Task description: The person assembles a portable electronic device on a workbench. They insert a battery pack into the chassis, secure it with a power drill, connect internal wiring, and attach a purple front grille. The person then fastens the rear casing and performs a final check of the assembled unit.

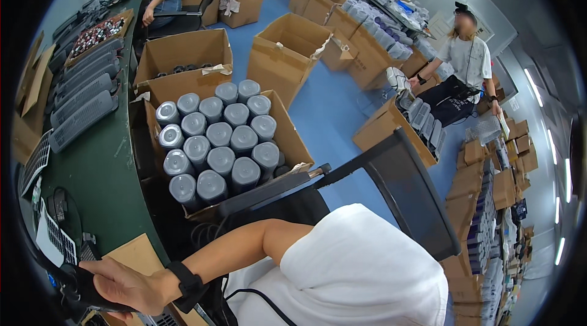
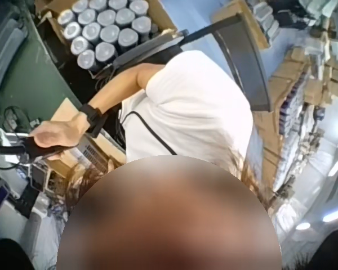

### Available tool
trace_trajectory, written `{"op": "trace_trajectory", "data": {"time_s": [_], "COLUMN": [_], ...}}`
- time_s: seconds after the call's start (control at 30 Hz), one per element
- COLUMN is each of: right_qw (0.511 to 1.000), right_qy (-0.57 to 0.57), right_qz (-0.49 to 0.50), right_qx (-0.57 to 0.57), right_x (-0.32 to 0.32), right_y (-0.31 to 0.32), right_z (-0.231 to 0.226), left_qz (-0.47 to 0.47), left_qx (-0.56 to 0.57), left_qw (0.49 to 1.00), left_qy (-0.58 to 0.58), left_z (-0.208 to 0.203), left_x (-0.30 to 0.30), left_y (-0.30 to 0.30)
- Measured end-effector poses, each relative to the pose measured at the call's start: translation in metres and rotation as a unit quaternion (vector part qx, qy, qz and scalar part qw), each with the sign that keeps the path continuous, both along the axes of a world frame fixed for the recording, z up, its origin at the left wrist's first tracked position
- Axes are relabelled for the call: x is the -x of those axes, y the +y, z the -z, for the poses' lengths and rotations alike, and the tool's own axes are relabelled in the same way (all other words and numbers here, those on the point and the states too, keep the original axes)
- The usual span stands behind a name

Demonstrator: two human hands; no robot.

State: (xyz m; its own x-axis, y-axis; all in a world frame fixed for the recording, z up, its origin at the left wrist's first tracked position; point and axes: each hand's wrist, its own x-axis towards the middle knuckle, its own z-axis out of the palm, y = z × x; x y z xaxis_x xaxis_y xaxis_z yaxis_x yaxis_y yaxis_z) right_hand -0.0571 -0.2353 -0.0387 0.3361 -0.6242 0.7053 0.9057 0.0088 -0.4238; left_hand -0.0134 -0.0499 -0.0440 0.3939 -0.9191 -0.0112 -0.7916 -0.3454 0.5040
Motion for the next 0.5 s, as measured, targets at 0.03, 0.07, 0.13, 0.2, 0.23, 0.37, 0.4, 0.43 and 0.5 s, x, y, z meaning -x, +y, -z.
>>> {"op": "trace_trajectory", "data": {"time_s": [0.03,0.07,0.13,0.2,0.23,0.37,0.4,0.43,0.5], "right_qw": [1.000,0.999,0.997,0.995,0.993,0.984,0.977,0.971,0.961], "right_qy": [0.021,0.042,0.057,0.039,0.026,0.102,0.107,0.118,0.125], "right_qz": [-0.014,-0.029,-0.046,-0.051,-0.063,-0.119,-0.152,-0.167,-0.213], "right_qx": [-0.009,-0.019,-0.035,-0.071,-0.099,-0.085,-0.108,-0.126,-0.122], "right_x": [0.002,0.006,0.005,-0.005,-0.012,0.001,0.004,0.004,-0.006], "right_y": [0.000,0.000,0.001,0.008,0.015,-0.004,-0.008,-0.015,-0.018], "right_z": [-0.001,-0.003,-0.004,0.007,0.003,-0.015,-0.027,-0.028,-0.031], "left_qz": [-0.001,-0.005,-0.012,-0.020,-0.031,-0.099,-0.118,-0.113,-0.120], "left_qx": [-0.003,-0.006,-0.006,-0.005,0.001,-0.044,-0.044,-0.064,-0.062], "left_qw": [1.000,1.000,1.000,0.999,0.998,0.992,0.991,0.990,0.991], "left_qy": [0.006,0.013,0.028,0.046,0.060,0.069,0.046,0.049,0.025], "left_z": [0.000,0.000,0.002,0.005,0.007,0.004,-0.006,-0.020,-0.016], "left_x": [-0.001,-0.003,-0.007,-0.017,-0.026,-0.038,-0.031,-0.029,-0.029], "left_y": [-0.001,0.000,0.002,0.010,0.022,0.061,0.045,0.024,0.019]}}
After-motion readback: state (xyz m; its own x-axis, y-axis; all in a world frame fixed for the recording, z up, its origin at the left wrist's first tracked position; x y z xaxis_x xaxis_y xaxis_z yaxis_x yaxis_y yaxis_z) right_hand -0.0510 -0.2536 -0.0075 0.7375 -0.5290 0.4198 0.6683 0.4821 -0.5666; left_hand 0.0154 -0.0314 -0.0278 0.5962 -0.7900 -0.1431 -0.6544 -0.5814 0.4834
